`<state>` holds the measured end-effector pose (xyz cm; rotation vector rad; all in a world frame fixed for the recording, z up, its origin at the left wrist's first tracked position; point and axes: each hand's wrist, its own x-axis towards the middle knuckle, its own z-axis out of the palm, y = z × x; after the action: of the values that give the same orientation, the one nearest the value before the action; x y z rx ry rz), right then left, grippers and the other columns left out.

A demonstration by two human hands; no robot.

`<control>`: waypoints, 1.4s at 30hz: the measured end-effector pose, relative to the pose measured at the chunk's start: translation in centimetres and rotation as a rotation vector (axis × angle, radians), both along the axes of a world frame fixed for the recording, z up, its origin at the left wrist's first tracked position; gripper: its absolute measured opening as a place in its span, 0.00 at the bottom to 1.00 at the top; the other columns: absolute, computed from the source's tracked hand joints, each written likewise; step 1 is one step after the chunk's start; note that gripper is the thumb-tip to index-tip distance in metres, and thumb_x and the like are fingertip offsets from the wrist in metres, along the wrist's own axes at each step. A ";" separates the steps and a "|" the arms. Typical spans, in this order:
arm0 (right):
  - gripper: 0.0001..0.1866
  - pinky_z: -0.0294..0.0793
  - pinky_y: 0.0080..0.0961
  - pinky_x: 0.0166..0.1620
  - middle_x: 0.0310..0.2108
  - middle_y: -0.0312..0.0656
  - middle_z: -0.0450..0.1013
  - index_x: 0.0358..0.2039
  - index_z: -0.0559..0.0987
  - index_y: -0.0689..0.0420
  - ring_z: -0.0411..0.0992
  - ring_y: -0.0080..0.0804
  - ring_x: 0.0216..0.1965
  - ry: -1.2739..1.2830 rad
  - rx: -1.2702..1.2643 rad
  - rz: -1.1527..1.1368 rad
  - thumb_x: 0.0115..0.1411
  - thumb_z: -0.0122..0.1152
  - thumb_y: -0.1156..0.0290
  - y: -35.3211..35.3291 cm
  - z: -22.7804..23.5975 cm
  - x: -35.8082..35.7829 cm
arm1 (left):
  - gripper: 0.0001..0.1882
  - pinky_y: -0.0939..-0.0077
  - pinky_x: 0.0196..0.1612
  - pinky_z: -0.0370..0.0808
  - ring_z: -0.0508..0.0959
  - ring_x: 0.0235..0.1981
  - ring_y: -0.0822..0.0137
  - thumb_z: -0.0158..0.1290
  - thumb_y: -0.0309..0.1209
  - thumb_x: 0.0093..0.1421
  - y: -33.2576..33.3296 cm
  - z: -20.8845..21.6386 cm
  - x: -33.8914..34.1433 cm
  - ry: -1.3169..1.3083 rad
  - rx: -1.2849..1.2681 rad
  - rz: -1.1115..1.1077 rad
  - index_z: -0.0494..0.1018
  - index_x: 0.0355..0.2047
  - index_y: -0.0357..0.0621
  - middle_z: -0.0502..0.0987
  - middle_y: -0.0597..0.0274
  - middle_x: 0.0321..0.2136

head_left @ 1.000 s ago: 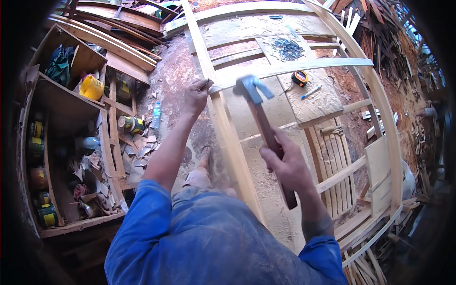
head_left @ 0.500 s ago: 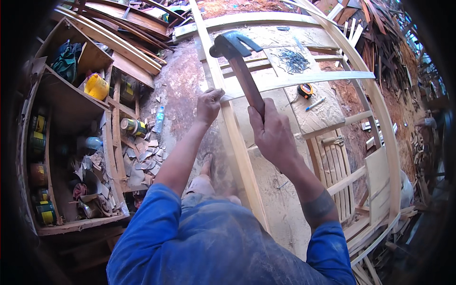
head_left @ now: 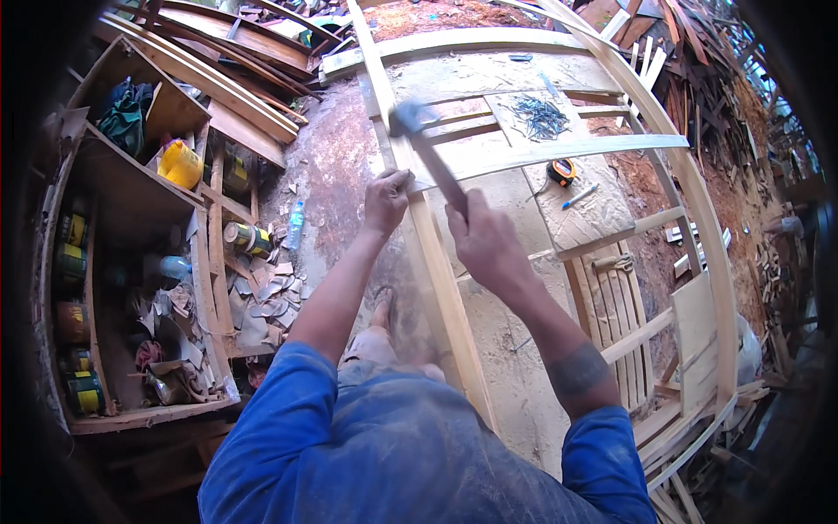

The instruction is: The person assembles a wooden frame by hammering nails into wooden strips, measuring lengths with a tape measure, marking with a pencil, and smoothing the edges using an angle grinder.

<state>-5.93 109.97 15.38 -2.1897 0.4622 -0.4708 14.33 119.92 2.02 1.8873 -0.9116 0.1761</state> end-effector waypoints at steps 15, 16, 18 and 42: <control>0.19 0.65 0.19 0.15 0.18 0.32 0.63 0.38 0.69 0.57 0.62 0.19 0.12 0.180 1.108 -0.128 0.73 0.45 0.51 -1.3 -5.5 -10.4 | 0.15 0.68 0.39 0.76 0.83 0.37 0.62 0.52 0.34 0.69 1.7 -2.8 1.2 0.441 0.032 0.209 0.80 0.48 0.37 0.83 0.44 0.36; 0.20 0.66 0.20 0.16 0.18 0.32 0.63 0.40 0.68 0.57 0.62 0.20 0.12 0.160 1.261 -0.138 0.73 0.45 0.51 -1.2 -6.8 -10.8 | 0.16 0.67 0.39 0.75 0.83 0.36 0.62 0.52 0.36 0.69 1.4 -2.9 0.6 0.511 0.086 0.239 0.80 0.48 0.37 0.84 0.44 0.35; 0.20 0.65 0.20 0.16 0.18 0.32 0.63 0.40 0.68 0.57 0.62 0.19 0.13 0.210 1.285 -0.142 0.73 0.45 0.50 0.2 -8.8 -10.6 | 0.16 0.68 0.38 0.75 0.83 0.33 0.64 0.51 0.36 0.69 1.4 -3.1 0.2 0.416 0.027 0.205 0.80 0.47 0.37 0.84 0.46 0.31; 0.18 0.70 0.24 0.20 0.21 0.34 0.66 0.42 0.70 0.58 0.65 0.22 0.16 0.327 1.010 -0.145 0.71 0.48 0.54 0.6 -9.8 -9.7 | 0.17 0.73 0.36 0.74 0.78 0.30 0.72 0.49 0.35 0.70 1.7 -2.8 0.0 0.491 -0.047 0.114 0.80 0.49 0.36 0.84 0.56 0.31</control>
<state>-15.63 110.58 5.61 -1.2447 0.8205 0.0756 14.37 121.60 -0.80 1.8224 -0.4615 -0.1914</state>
